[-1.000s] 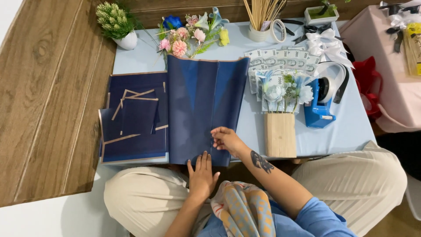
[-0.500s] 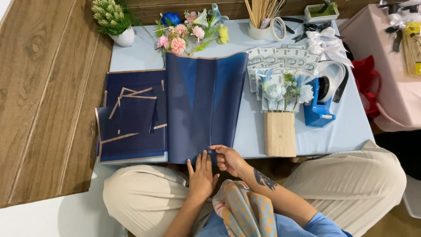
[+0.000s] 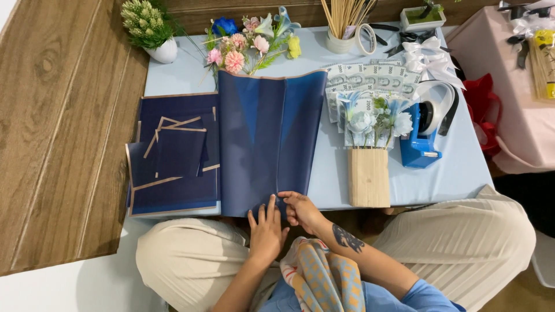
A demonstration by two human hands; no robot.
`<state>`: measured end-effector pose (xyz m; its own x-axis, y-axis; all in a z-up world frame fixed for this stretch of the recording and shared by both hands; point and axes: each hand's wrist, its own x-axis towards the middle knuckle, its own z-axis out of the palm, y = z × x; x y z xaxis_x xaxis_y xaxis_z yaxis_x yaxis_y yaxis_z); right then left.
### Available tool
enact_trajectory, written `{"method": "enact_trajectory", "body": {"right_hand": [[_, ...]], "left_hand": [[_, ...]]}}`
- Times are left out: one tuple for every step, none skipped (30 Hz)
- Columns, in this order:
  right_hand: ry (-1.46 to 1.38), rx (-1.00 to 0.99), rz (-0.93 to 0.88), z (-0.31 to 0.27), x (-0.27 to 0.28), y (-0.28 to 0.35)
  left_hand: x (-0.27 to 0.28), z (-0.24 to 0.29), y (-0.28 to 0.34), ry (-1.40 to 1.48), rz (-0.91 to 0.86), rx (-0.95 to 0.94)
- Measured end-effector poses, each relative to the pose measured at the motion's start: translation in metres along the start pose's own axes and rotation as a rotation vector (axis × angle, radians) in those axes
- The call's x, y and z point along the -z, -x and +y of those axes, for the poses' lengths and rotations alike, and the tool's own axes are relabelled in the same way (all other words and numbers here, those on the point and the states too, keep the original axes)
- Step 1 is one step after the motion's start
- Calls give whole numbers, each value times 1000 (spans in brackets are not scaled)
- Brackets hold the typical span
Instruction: The person wraps a bouquet of artificial flowers and banknotes in blue paper. They fold the paper around the bouquet, secure it with tape, and adjust the wrapping to create a neat presentation.
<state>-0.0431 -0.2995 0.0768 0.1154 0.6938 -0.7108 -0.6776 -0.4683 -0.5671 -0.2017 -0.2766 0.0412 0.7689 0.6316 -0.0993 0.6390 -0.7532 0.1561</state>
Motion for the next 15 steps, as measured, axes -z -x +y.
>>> {"method": "enact_trajectory", "body": {"right_hand": [[0, -1, 0, -1, -2, 2], [22, -1, 5, -2, -3, 4], [45, -1, 10, -4, -5, 6], [45, -3, 8, -1, -3, 3], [37, 9, 2, 1, -2, 0], [27, 22, -3, 4, 0, -2], [27, 21, -4, 3, -1, -2], [52, 20, 11, 2, -1, -1], [77, 20, 25, 2, -2, 0], [76, 19, 25, 7, 4, -9], [202, 152, 50, 12, 10, -17], [327, 286, 75, 17, 16, -26], [325, 286, 77, 12, 18, -23], [363, 341, 89, 6, 20, -20], [402, 395, 101, 1, 22, -17]], "left_hand": [[-3, -2, -2, 0, -1, 0], [-6, -3, -3, -78, -1, -28], [-9, -5, -5, -156, 0, -55], [-11, -7, -7, -156, -1, -53], [-13, -10, -8, -202, 8, -81], [-16, -12, -10, -248, 17, -111], [-14, -13, -11, -249, 16, -110], [-12, -13, -13, -280, 21, -142], [-11, -14, -14, -311, 26, -173], [1, -10, -16, -311, 25, -174], [13, -6, -17, -217, -88, -141], [25, -2, -19, -122, -200, -109], [23, -2, -19, -122, -201, -111], [21, -2, -20, -91, -162, -109], [20, -1, -20, -60, -123, -107]]}}
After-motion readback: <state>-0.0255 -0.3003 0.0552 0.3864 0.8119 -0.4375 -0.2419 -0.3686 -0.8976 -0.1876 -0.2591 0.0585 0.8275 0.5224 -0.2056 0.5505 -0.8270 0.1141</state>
